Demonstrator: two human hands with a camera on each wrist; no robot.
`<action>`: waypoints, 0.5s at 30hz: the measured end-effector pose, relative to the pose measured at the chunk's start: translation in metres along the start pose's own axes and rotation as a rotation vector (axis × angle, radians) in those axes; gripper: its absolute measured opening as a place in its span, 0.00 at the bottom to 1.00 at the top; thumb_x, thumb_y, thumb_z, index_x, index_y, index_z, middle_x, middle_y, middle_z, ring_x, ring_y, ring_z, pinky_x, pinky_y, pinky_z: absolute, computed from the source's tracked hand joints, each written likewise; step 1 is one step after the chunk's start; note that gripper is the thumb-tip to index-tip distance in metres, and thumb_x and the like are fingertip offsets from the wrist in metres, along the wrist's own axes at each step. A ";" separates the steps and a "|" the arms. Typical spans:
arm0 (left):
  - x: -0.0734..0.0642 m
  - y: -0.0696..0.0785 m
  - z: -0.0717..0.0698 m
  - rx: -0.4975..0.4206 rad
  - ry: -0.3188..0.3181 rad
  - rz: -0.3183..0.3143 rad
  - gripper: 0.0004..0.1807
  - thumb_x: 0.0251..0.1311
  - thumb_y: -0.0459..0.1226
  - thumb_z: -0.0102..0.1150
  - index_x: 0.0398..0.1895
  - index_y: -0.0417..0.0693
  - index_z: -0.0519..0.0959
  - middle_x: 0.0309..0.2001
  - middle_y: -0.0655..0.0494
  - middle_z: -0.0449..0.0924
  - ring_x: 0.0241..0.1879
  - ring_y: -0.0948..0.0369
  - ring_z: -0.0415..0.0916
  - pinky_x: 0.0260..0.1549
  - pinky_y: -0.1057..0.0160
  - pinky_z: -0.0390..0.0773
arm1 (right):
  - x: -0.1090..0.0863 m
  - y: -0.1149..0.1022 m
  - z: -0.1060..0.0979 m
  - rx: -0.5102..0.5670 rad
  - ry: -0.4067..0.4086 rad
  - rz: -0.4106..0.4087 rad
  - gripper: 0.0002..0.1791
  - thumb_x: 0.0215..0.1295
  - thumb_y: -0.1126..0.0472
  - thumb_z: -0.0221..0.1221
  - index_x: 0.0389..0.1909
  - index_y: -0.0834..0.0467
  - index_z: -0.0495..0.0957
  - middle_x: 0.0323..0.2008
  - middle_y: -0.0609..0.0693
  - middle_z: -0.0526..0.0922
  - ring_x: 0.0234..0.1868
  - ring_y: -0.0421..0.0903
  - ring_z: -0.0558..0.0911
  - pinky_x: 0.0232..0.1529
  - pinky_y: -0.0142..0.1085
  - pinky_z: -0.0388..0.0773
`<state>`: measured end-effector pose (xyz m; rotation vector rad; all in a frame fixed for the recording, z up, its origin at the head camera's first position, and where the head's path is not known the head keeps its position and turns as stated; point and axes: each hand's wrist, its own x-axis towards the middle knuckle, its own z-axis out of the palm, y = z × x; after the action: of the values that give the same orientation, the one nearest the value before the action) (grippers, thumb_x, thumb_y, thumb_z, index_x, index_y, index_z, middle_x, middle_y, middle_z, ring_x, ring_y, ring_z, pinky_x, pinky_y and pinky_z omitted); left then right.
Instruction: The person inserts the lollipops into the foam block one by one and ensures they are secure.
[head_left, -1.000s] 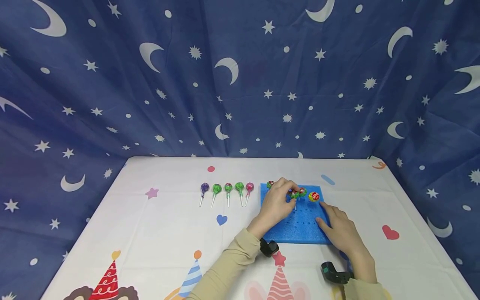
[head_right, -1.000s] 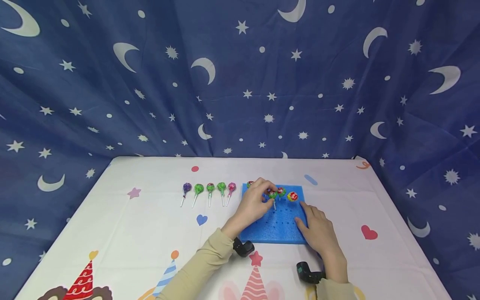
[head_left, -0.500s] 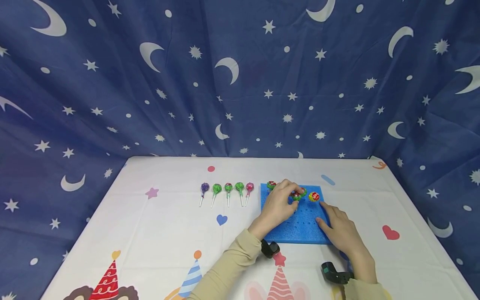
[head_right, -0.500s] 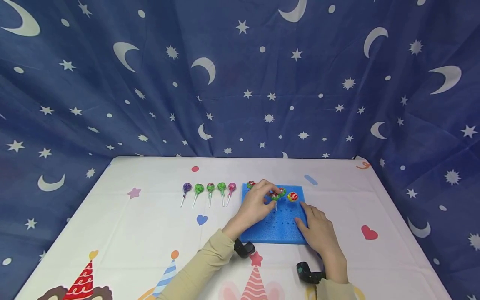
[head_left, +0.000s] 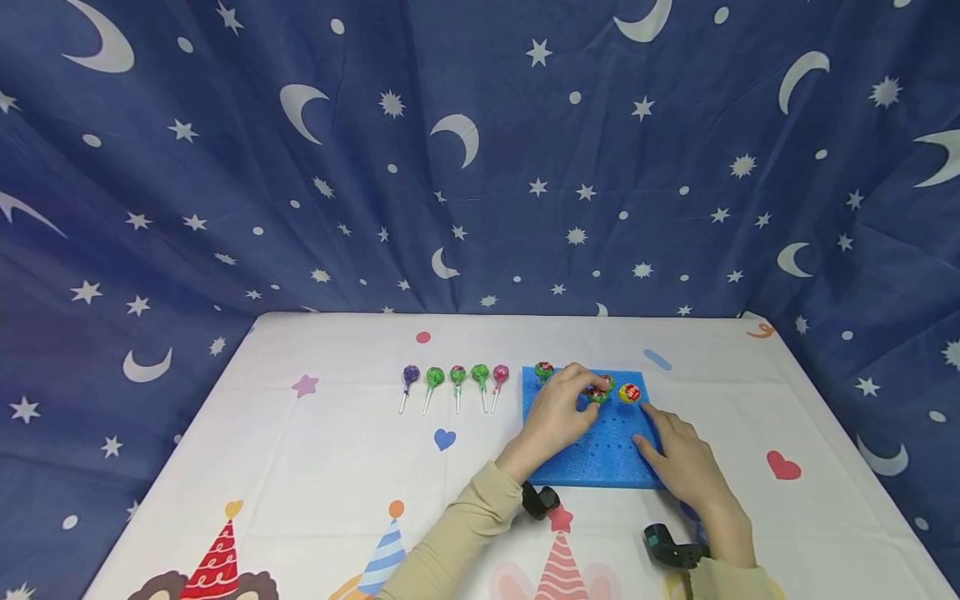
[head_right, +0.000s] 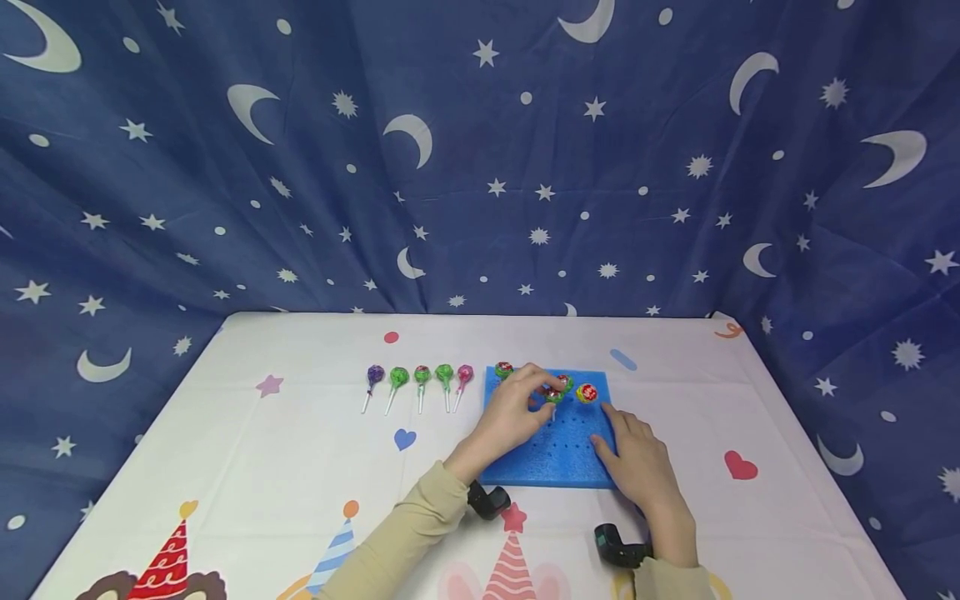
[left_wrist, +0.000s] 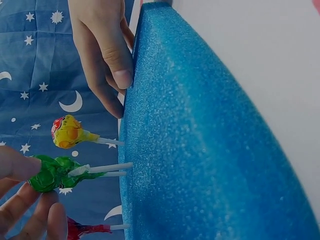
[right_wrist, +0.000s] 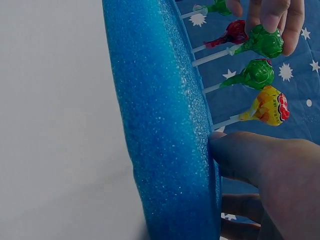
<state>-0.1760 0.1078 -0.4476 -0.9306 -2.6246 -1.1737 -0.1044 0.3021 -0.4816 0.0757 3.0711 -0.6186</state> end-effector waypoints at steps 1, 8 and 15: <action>0.000 0.000 0.000 0.002 -0.001 0.001 0.13 0.59 0.34 0.62 0.47 0.54 0.82 0.46 0.61 0.80 0.46 0.64 0.78 0.46 0.71 0.76 | 0.000 0.000 0.000 -0.001 0.000 0.000 0.36 0.70 0.48 0.51 0.71 0.63 0.57 0.66 0.69 0.65 0.66 0.71 0.61 0.60 0.71 0.58; -0.001 -0.001 0.002 0.023 -0.016 0.011 0.12 0.59 0.35 0.63 0.46 0.55 0.82 0.47 0.62 0.80 0.45 0.65 0.78 0.44 0.73 0.76 | 0.001 0.000 0.000 0.000 0.000 -0.001 0.36 0.69 0.48 0.52 0.71 0.64 0.57 0.66 0.69 0.64 0.66 0.71 0.61 0.59 0.71 0.58; -0.003 -0.001 0.003 0.020 -0.021 0.026 0.12 0.58 0.35 0.64 0.45 0.54 0.83 0.47 0.61 0.81 0.47 0.64 0.76 0.44 0.70 0.76 | 0.002 0.001 0.000 -0.002 -0.008 0.000 0.36 0.70 0.48 0.51 0.71 0.63 0.56 0.66 0.69 0.64 0.67 0.71 0.61 0.60 0.71 0.58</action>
<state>-0.1737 0.1083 -0.4517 -0.9753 -2.6273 -1.1353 -0.1062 0.3029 -0.4823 0.0736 3.0640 -0.6137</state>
